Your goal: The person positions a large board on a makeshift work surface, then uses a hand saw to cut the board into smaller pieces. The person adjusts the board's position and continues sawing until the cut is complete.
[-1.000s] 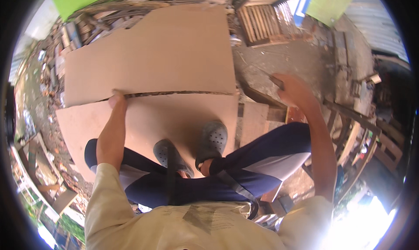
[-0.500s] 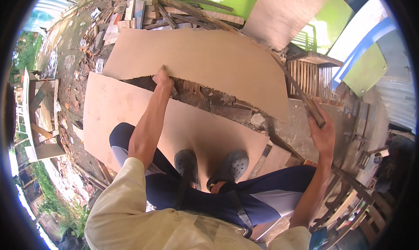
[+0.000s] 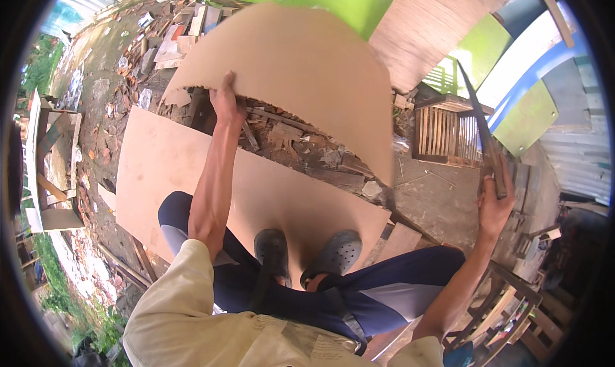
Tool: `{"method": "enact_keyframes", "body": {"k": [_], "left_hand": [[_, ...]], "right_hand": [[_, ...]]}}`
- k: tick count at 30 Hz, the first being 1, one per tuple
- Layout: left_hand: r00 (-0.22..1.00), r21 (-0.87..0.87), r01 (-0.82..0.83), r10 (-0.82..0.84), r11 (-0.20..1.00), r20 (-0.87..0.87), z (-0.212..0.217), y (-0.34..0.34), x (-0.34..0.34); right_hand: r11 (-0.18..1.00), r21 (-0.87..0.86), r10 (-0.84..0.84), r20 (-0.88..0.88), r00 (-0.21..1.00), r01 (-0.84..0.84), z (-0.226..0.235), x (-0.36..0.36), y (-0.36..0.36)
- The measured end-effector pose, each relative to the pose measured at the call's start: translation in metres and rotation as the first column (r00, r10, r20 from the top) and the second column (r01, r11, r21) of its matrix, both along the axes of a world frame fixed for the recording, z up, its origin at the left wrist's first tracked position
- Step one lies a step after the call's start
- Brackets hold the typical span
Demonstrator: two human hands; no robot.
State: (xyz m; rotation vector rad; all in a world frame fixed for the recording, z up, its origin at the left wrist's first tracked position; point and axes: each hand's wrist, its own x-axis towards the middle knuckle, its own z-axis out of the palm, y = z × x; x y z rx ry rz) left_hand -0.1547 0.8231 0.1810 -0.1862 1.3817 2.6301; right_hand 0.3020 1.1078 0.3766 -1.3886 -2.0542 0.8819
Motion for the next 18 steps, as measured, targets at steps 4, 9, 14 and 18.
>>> {"method": "enact_keyframes", "body": {"k": [4,9,14,18], "left_hand": [[0.994,0.023,-0.010,0.013,1.000,-0.109,0.097,0.007,0.000],[0.958,0.200,0.045,0.015,0.979,-0.288,0.135,0.017,0.008],[0.972,0.198,0.013,0.034,0.980,-0.231,0.118,0.034,-0.005],[0.993,0.275,0.009,0.024,0.962,-0.118,0.063,0.073,0.000]], "right_hand": [[0.997,0.081,0.009,-0.064,0.998,-0.004,0.002,-0.007,-0.008],[0.995,0.092,0.038,-0.062,0.997,-0.032,0.007,0.006,-0.005],[0.993,0.114,-0.014,-0.149,0.989,0.031,0.014,-0.002,-0.020],[0.984,0.181,0.015,-0.092,0.996,0.002,0.009,0.014,-0.009]]}}
